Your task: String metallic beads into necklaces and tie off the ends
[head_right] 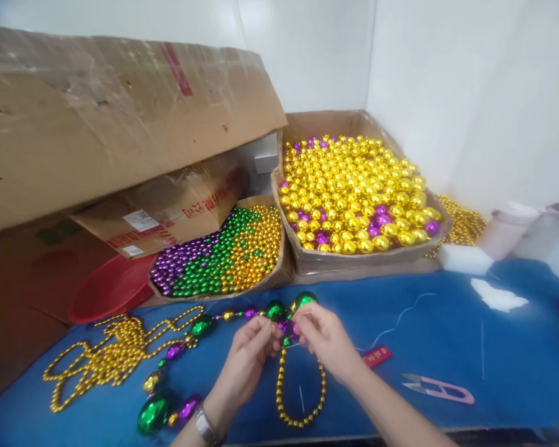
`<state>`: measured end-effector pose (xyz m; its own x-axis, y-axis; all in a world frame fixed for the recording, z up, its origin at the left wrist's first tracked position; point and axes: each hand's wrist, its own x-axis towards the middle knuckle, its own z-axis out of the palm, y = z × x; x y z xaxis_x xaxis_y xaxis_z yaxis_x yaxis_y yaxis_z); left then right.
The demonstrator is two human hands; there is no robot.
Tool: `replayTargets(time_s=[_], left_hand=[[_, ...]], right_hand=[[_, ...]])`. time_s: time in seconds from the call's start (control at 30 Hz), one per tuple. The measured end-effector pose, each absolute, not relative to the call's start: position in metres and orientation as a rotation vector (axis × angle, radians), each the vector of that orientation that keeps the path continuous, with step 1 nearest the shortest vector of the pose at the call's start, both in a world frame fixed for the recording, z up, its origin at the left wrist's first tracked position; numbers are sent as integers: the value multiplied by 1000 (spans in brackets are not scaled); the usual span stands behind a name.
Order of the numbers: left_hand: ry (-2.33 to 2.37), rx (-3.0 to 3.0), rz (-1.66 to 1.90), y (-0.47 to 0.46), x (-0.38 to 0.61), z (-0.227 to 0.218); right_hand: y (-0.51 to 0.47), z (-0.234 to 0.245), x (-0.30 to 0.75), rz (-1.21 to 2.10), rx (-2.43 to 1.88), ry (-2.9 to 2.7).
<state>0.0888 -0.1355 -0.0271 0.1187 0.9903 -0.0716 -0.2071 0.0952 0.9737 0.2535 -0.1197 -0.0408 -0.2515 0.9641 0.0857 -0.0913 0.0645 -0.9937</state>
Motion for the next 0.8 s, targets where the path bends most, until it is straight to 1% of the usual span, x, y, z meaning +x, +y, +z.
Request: replayTargets(time_s=[0.17,0.3,0.57,0.8], left_hand=[[1029,1069,1129,-131,86,-26],[1075,1184,1114,-128,83,-22],[1046,1106,1185,-134,81,-19],[934,1066,1233,-141,80,-16]], right_hand=[[-111,-36,257,1288,-957,-1613],[-105,-25,257,1303,-901,-1708],[-97,-19,251,1595,-819,-1731],[-92,-16,249,1411,-874,-1800]])
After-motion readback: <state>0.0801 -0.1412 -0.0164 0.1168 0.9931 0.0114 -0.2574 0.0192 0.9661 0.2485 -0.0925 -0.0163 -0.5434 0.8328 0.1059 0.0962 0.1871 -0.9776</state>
